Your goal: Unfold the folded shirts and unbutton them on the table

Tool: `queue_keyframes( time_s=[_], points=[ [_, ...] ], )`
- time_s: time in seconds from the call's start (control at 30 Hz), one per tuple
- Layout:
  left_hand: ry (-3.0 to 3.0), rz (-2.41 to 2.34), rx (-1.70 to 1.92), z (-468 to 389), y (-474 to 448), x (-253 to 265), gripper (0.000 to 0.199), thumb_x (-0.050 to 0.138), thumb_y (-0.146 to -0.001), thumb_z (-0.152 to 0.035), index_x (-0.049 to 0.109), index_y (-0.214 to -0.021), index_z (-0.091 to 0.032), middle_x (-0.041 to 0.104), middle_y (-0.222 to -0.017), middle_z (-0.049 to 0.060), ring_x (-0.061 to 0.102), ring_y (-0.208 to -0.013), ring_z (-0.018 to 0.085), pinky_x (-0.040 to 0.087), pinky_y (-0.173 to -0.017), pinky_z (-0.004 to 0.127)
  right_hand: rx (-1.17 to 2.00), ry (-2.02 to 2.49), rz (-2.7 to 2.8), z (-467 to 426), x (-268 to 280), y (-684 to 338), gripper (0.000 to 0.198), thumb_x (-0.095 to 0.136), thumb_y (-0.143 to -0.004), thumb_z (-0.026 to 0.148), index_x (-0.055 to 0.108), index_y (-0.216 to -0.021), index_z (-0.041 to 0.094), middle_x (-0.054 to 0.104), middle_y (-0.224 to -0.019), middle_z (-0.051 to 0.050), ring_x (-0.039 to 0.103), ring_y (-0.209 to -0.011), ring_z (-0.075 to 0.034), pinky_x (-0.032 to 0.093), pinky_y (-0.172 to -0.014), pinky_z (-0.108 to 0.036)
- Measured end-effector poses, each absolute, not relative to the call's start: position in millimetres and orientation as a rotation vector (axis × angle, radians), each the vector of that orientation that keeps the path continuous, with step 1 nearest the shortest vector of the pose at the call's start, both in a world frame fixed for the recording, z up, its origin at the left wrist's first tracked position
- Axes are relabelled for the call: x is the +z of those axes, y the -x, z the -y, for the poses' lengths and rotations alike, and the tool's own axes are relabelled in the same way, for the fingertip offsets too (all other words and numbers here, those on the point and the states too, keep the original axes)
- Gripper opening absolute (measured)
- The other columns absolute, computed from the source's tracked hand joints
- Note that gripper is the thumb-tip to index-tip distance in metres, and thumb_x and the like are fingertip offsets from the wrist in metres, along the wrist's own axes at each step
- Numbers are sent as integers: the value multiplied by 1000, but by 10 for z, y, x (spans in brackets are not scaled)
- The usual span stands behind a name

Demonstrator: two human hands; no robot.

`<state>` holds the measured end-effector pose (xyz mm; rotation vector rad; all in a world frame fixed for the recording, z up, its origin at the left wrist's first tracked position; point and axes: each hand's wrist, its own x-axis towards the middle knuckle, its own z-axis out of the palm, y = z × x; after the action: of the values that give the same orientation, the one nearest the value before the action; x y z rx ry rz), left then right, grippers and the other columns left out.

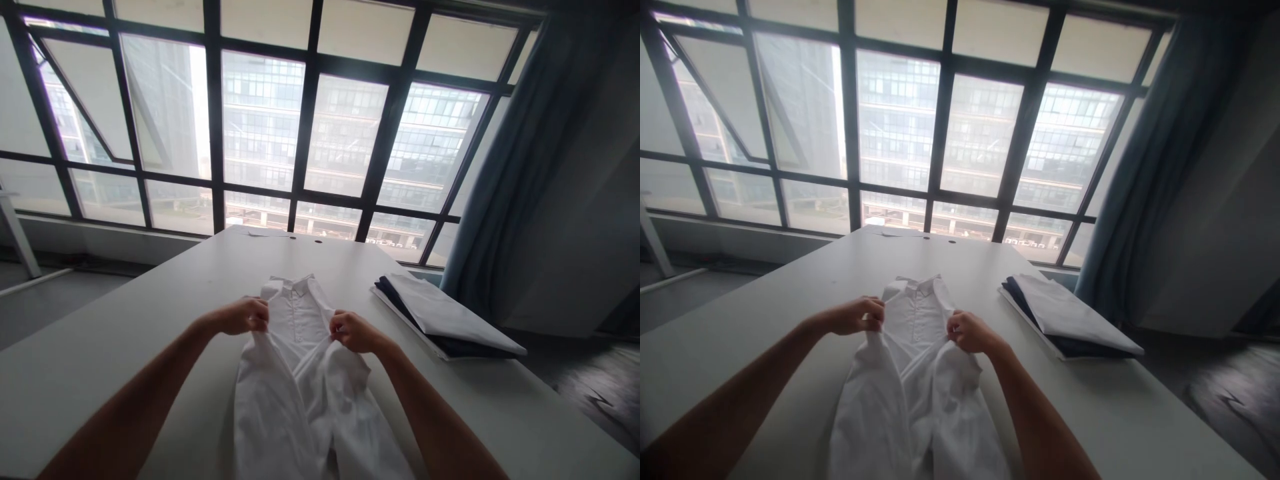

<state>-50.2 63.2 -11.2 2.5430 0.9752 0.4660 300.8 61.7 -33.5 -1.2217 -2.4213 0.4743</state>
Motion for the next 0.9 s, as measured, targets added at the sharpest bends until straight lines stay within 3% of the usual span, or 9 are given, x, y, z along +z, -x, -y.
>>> queue_keyframes(
  time_s=[0.17, 0.3, 0.4, 0.5, 0.6, 0.67, 0.73, 0.8, 0.9],
  points=[
    [-2151, -1433, 521, -604, 1275, 4, 35, 64, -71, -55, 66, -67, -20, 70, -83, 5, 64, -89, 25, 52, -79, 31, 111, 1508, 2325, -594, -100, -3440, 11, 64, -72, 11, 71, -68, 18, 70, -95, -8, 64, -93, -24, 46, -90, -36],
    [-2358, -1570, 650, -497, 946, 60, 38, 54, -84, -53, 75, -85, -22, 74, -99, 7, 67, -94, 26, 51, -87, 35, 212, 1211, 2282, -438, -55, -3221, 23, 59, -76, 8, 75, -89, 21, 70, -115, -8, 61, -112, -24, 43, -103, -39],
    [-2543, -1275, 652, -383, 395, 18, 36, 57, -87, -50, 75, -103, -23, 74, -109, 8, 65, -106, 26, 47, -97, 36, 475, 979, 2367, -303, -126, -2851, 32, 68, -80, 23, 72, -112, 22, 70, -119, -9, 63, -112, -25, 46, -102, -39],
    [-2494, -1006, 386, -283, 84, -88, 37, 71, -77, -50, 76, -102, -23, 75, -98, 5, 68, -91, 24, 51, -82, 30, 626, 939, 2509, -211, -232, -2577, 53, 84, -69, 38, 72, -118, 23, 71, -116, -9, 64, -106, -27, 49, -96, -39],
    [-2314, -930, 369, -253, 105, -146, 34, 74, -74, -49, 77, -95, -22, 73, -83, 2, 65, -78, 19, 49, -65, 23, 745, 972, 2580, -176, -275, -2497, 46, 87, -63, 40, 77, -103, 21, 73, -96, -6, 65, -85, -23, 52, -78, -32],
    [-2258, -942, 449, -275, 233, -105, 32, 73, -74, -48, 76, -91, -21, 71, -78, 0, 64, -78, 18, 48, -65, 23, 768, 963, 2530, -190, -226, -2559, 27, 83, -68, 40, 76, -83, 19, 69, -80, -3, 60, -72, -18, 49, -67, -28],
    [-2257, -956, 494, -323, 425, 3, 33, 72, -74, -50, 75, -89, -20, 70, -76, 0, 63, -79, 19, 48, -68, 25, 730, 909, 2380, -245, -120, -2727, 25, 77, -73, 43, 70, -72, 18, 65, -75, -3, 56, -70, -18, 47, -65, -28],
    [-2241, -992, 641, -395, 693, 145, 36, 69, -76, -53, 72, -88, -19, 69, -78, 1, 63, -81, 21, 49, -71, 29, 640, 883, 2093, -350, 6, -3008, 32, 73, -75, 50, 66, -75, 19, 64, -76, -4, 56, -73, -19, 48, -68, -30],
    [-2020, -1241, 1428, -545, 1245, 307, 41, 56, -85, -58, 67, -87, -19, 67, -78, 4, 63, -82, 22, 51, -75, 35, 389, 1036, 1346, -566, 132, -3581, 45, 55, -81, 64, 60, -78, 20, 56, -70, -3, 52, -68, -20, 47, -63, -33]
  ],
)
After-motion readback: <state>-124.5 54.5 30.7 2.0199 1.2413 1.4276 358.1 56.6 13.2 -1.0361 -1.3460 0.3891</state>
